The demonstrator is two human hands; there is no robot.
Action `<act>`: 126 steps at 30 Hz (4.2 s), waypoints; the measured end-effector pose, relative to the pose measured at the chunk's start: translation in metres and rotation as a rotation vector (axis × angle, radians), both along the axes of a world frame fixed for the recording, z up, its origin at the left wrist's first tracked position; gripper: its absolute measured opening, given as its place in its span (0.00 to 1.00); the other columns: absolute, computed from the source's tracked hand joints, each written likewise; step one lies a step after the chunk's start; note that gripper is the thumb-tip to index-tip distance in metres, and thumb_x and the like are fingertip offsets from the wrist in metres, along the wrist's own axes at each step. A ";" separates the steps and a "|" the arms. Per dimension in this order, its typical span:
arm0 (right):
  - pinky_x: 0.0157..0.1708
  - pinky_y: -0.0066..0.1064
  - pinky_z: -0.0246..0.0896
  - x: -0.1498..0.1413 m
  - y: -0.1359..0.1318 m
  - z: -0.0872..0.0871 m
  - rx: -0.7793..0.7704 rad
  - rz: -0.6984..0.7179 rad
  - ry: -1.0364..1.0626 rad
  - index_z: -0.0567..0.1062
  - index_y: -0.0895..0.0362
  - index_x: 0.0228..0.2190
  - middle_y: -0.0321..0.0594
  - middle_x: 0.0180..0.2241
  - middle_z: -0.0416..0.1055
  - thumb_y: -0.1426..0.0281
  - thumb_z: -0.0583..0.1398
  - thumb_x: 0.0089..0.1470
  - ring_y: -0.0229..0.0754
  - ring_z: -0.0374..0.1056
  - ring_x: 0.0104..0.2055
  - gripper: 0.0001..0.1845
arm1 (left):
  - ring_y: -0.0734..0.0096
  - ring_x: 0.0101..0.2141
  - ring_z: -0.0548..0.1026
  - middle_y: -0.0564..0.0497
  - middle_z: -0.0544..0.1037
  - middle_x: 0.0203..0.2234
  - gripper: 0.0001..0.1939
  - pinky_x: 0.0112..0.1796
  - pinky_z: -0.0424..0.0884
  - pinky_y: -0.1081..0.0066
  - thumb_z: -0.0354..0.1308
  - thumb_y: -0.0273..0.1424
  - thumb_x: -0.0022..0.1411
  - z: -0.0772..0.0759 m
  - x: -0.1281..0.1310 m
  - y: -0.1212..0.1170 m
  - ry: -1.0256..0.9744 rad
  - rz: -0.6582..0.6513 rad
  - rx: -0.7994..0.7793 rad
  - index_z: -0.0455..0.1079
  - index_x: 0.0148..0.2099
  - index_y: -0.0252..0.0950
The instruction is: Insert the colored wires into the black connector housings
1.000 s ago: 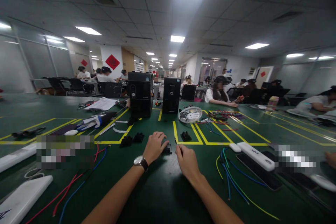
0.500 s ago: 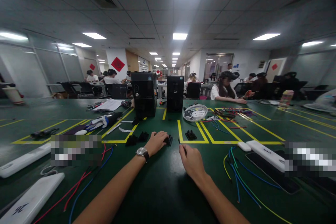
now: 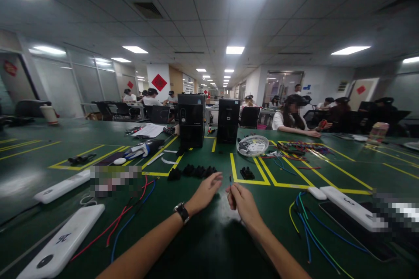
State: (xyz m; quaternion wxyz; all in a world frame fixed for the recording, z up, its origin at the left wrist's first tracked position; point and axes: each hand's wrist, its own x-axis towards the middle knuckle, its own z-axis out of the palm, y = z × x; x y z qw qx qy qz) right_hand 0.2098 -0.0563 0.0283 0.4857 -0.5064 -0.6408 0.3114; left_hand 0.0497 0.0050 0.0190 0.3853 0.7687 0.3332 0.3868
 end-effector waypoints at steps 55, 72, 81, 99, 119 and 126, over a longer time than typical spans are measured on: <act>0.12 0.18 0.49 0.131 -0.085 0.131 -0.716 0.618 -0.281 0.71 0.59 0.35 0.30 0.19 0.65 0.63 0.60 0.49 0.29 0.55 0.15 0.14 | 0.69 0.38 0.72 0.49 0.71 0.39 0.23 0.38 0.67 0.70 0.59 0.26 0.51 -0.013 0.122 0.042 0.176 0.060 0.180 0.53 0.47 0.38; 0.11 0.21 0.40 -0.021 0.017 -0.001 -0.079 0.092 0.292 0.64 0.58 0.29 0.35 0.20 0.72 0.57 0.60 0.49 0.28 0.52 0.11 0.17 | 0.65 0.41 0.74 0.46 0.72 0.43 0.19 0.44 0.68 0.62 0.58 0.29 0.54 -0.014 -0.010 -0.022 -0.844 -0.114 -0.670 0.57 0.47 0.40; 0.14 0.22 0.41 -0.029 0.008 -0.009 -0.086 0.083 0.350 0.65 0.58 0.29 0.33 0.18 0.70 0.59 0.60 0.51 0.28 0.50 0.13 0.15 | 0.77 0.28 0.72 0.45 0.68 0.50 0.14 0.34 0.69 0.69 0.56 0.27 0.56 -0.005 -0.002 -0.036 -0.826 -0.150 -0.556 0.60 0.45 0.39; 0.11 0.22 0.38 -0.034 0.000 -0.006 -0.171 0.080 0.363 0.62 0.56 0.25 0.33 0.15 0.70 0.56 0.61 0.49 0.28 0.48 0.10 0.18 | 0.62 0.42 0.74 0.43 0.73 0.47 0.23 0.40 0.70 0.66 0.57 0.36 0.57 0.004 -0.004 -0.046 -0.596 0.026 -0.323 0.60 0.54 0.39; 0.10 0.20 0.45 -0.045 -0.016 -0.006 -0.102 0.159 0.305 0.61 0.56 0.31 0.32 0.20 0.71 0.57 0.58 0.52 0.30 0.58 0.11 0.16 | 0.65 0.39 0.75 0.49 0.75 0.39 0.25 0.42 0.69 0.65 0.55 0.32 0.57 0.011 -0.007 -0.049 -0.543 0.204 -0.089 0.56 0.57 0.40; 0.09 0.20 0.42 -0.048 -0.018 -0.005 -0.128 0.157 0.348 0.62 0.56 0.29 0.32 0.19 0.71 0.55 0.59 0.50 0.29 0.54 0.10 0.18 | 0.66 0.36 0.75 0.51 0.75 0.35 0.21 0.40 0.69 0.67 0.56 0.30 0.56 0.014 -0.012 -0.046 -0.452 0.222 0.015 0.58 0.51 0.40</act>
